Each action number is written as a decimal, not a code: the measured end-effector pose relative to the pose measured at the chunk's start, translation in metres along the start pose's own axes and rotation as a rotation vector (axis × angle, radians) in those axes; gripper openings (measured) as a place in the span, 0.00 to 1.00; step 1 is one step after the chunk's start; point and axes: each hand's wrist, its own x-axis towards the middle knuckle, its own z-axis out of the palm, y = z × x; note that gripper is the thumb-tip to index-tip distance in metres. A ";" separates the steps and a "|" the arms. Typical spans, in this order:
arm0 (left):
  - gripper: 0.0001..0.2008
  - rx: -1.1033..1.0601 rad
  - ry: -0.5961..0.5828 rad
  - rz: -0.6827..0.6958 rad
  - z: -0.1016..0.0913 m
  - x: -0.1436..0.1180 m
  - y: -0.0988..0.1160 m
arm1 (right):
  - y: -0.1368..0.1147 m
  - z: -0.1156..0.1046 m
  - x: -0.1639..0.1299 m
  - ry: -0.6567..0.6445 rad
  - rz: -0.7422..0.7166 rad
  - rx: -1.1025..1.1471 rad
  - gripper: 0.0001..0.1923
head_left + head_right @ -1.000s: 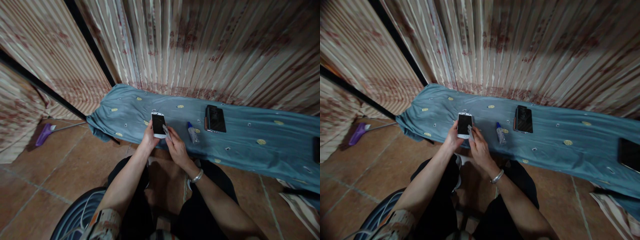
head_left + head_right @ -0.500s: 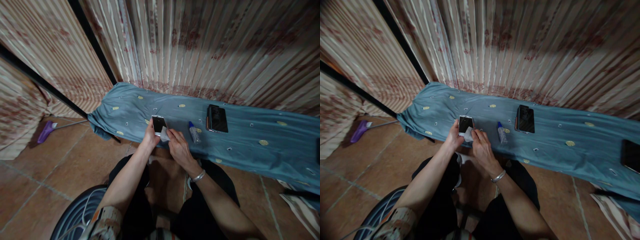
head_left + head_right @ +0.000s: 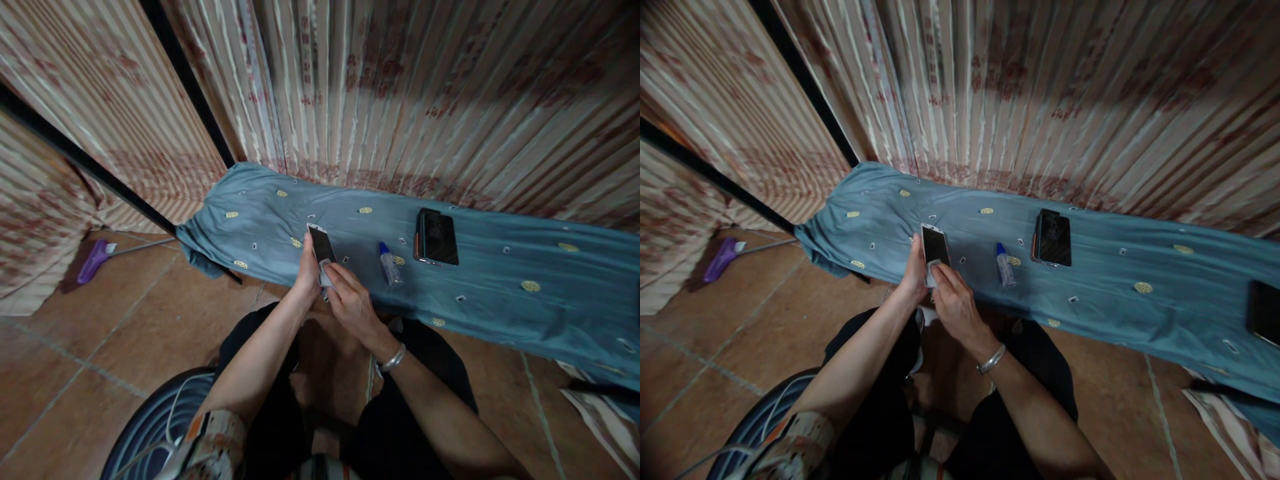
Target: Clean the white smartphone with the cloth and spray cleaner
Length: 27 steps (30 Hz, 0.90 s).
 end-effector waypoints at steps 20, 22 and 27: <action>0.28 0.006 -0.136 -0.057 0.005 -0.019 -0.017 | 0.006 -0.016 0.016 -0.037 -0.030 -0.112 0.26; 0.27 -0.009 -0.131 -0.079 0.005 -0.019 -0.020 | 0.011 -0.017 0.018 -0.049 -0.019 -0.135 0.26; 0.26 -0.076 -0.175 -0.099 0.007 -0.023 -0.026 | 0.023 -0.017 0.022 -0.034 0.007 -0.178 0.28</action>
